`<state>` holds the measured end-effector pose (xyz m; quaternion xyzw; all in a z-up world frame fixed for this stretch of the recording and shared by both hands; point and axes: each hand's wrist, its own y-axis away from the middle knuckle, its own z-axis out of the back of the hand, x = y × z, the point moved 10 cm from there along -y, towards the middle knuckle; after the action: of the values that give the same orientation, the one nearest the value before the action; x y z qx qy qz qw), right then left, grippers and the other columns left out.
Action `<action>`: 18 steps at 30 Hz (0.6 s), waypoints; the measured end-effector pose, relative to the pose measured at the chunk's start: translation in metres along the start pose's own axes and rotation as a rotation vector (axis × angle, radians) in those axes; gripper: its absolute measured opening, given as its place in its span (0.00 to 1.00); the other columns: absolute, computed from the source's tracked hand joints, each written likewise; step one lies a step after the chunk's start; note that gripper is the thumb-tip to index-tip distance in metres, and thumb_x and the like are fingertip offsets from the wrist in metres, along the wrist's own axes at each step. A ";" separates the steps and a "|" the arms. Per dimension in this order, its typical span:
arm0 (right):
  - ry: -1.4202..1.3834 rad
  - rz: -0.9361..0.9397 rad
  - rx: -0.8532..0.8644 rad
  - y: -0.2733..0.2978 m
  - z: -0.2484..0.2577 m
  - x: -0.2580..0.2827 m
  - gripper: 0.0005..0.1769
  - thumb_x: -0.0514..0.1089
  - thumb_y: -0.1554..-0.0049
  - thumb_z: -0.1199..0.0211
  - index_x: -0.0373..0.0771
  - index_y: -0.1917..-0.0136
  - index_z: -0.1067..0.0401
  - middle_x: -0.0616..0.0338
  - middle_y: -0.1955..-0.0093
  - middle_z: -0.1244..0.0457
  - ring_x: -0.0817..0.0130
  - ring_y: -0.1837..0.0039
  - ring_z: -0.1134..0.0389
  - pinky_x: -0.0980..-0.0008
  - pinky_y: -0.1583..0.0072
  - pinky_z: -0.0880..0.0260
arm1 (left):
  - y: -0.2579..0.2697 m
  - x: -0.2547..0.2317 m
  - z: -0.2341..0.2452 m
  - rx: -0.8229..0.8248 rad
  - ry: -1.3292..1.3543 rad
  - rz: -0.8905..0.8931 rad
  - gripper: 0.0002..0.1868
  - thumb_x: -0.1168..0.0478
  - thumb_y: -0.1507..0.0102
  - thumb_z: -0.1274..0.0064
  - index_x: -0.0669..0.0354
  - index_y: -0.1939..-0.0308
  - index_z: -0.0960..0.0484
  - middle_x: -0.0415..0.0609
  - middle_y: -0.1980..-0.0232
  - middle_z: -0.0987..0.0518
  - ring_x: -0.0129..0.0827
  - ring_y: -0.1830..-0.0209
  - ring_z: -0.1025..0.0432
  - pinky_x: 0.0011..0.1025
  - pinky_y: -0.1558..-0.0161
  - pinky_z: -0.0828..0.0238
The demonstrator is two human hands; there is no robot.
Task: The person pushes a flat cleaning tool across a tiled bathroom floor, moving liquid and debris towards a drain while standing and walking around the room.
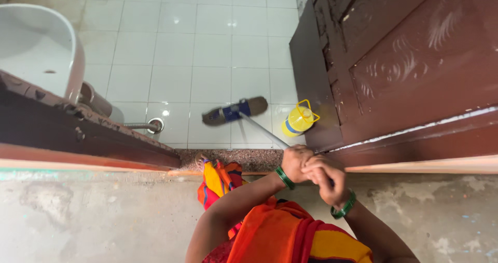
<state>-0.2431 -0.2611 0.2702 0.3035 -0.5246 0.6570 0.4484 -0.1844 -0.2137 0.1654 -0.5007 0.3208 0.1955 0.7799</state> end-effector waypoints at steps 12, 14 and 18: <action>0.003 0.402 -0.106 -0.024 -0.046 0.012 0.13 0.38 0.34 0.53 0.32 0.55 0.30 0.61 0.69 0.40 0.71 0.66 0.39 0.66 0.58 0.32 | 0.000 0.032 0.023 0.155 0.261 -0.189 0.15 0.49 0.42 0.40 0.54 0.70 0.25 0.47 0.68 0.24 0.38 0.68 0.25 0.36 0.61 0.26; 0.086 0.319 -0.152 -0.037 -0.057 -0.026 0.10 0.34 0.36 0.51 0.32 0.55 0.29 0.57 0.66 0.37 0.68 0.66 0.36 0.65 0.59 0.30 | -0.007 0.070 0.025 0.249 0.222 -0.179 0.14 0.48 0.38 0.41 0.53 0.62 0.17 0.46 0.64 0.19 0.37 0.64 0.23 0.34 0.60 0.24; 0.305 0.183 -0.247 -0.077 -0.083 -0.098 0.06 0.30 0.40 0.46 0.33 0.54 0.28 0.50 0.58 0.33 0.55 0.55 0.31 0.61 0.48 0.31 | -0.027 0.163 0.022 0.495 0.003 -0.198 0.17 0.46 0.37 0.42 0.50 0.74 0.21 0.41 0.73 0.20 0.34 0.71 0.24 0.35 0.66 0.25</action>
<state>-0.1272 -0.2043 0.1951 0.0943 -0.5526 0.6640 0.4949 -0.0438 -0.2082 0.0761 -0.3238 0.3095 0.0330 0.8935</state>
